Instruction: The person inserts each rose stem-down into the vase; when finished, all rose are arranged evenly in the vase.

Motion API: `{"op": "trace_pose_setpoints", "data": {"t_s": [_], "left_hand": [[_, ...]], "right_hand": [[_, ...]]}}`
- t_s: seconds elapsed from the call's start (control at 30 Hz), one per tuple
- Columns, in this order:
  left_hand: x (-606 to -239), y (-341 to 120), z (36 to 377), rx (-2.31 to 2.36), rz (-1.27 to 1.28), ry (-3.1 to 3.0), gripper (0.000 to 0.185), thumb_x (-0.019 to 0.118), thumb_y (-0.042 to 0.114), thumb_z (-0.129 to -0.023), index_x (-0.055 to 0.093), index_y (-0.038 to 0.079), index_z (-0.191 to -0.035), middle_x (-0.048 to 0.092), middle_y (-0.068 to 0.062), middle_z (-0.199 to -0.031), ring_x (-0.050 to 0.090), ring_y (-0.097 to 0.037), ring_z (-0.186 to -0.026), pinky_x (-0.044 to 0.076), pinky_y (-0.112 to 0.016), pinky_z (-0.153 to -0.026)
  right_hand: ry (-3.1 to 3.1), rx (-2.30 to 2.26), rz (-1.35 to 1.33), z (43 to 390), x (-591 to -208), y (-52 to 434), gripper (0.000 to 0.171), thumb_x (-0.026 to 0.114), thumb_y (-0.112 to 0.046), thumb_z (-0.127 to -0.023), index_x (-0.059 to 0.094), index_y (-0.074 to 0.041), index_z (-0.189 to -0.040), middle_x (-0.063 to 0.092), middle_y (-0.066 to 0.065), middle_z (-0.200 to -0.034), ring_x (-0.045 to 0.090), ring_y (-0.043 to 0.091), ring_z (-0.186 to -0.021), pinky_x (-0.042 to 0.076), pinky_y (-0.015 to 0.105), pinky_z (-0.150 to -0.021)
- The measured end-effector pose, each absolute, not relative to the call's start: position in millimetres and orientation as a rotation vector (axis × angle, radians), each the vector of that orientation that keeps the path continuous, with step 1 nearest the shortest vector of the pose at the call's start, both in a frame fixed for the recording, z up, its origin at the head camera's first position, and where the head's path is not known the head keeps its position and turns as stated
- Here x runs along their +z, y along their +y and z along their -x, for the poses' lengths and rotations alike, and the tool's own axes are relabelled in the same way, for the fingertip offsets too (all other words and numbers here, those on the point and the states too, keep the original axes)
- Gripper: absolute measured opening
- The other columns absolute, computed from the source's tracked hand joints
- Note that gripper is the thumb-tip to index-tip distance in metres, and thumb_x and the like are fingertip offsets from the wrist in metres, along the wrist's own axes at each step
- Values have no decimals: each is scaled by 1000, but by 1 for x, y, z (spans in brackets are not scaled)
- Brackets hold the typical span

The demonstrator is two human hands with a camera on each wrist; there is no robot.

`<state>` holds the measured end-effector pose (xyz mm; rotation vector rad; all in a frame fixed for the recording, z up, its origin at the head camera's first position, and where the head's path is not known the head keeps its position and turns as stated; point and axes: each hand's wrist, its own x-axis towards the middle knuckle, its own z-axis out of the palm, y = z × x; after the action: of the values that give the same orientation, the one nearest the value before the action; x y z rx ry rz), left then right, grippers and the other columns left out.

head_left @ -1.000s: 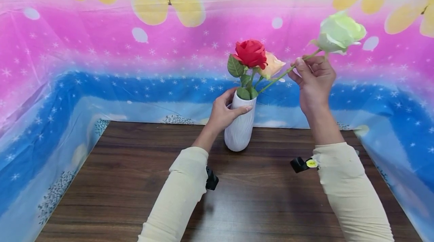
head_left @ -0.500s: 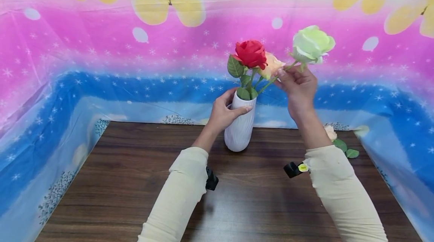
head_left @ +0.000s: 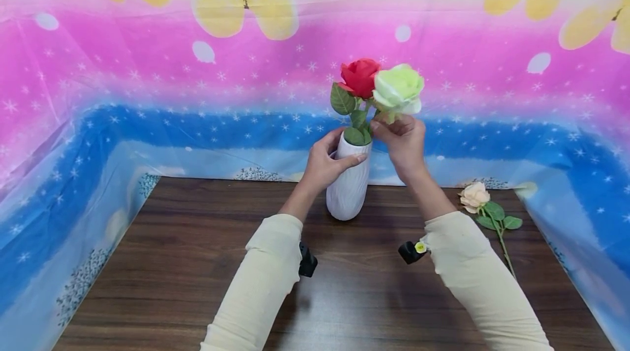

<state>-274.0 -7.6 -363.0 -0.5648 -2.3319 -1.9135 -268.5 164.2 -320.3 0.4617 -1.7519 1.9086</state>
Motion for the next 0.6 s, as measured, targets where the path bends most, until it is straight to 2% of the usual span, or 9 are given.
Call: {"op": "trace_pose_setpoints", "data": {"t_s": [0.07, 0.13, 0.27, 0.33, 0.43, 0.53, 0.6], "left_hand": [[-363, -8, 274, -1903, 573, -2331, 74, 81, 23, -87, 47, 15, -152, 58, -13, -147, 57, -31, -137, 48, -49, -114], [-363, -8, 274, -1896, 579, -2328, 73, 81, 23, -88, 48, 15, -152, 59, -13, -146, 58, -31, -136, 48, -49, -113], [-362, -8, 273, -1907, 590, -2305, 70, 80, 21, -88, 49, 15, -151, 60, -13, -145, 59, -31, -135, 50, -50, -111], [-362, -8, 273, -1911, 591, -2301, 70, 80, 19, -88, 49, 15, -151, 60, -13, -145, 59, -31, -135, 50, -49, -111], [-362, -8, 273, -1909, 595, -2305, 70, 80, 19, -89, 48, 15, -152, 59, -13, -147, 58, -31, -136, 50, -49, -112], [-362, -8, 273, -1911, 591, -2308, 70, 80, 19, -89, 48, 15, -152, 58, -13, -147, 58, -31, -137, 50, -49, -112], [-362, -8, 273, -1915, 590, -2308, 70, 79, 19, -89, 48, 15, -152, 58, -13, -148, 57, -31, -137, 50, -49, -112]], "right_hand": [[-1822, 1816, -468, 270, -325, 163, 13, 69, 12, -87, 74, 9, -99, 73, -21, -76, 71, -4, -80, 59, 17, -75], [-1873, 1731, -470, 271, -329, 164, 18, 70, 9, -88, 70, 17, -104, 72, -25, -78, 71, -5, -85, 58, 15, -77], [-1948, 1647, -433, 273, -335, 167, 21, 72, 6, -89, 70, 17, -107, 70, -28, -80, 69, -9, -89, 56, 14, -82], [-1986, 1619, -404, 273, -336, 168, 24, 73, 5, -88, 70, 15, -110, 72, -24, -85, 67, -12, -91, 57, 16, -87], [-2023, 1571, -378, 273, -338, 170, 27, 73, 5, -88, 71, 12, -113, 76, -9, -93, 66, -14, -93, 58, 22, -92], [-2048, 1529, -380, 273, -339, 170, 21, 74, 2, -89, 74, 11, -107, 78, 3, -93, 65, -13, -90, 58, 22, -90], [-2060, 1535, -385, 273, -340, 171, 16, 73, 2, -89, 75, 11, -103, 78, -5, -88, 65, -12, -86, 56, 19, -86]]}}
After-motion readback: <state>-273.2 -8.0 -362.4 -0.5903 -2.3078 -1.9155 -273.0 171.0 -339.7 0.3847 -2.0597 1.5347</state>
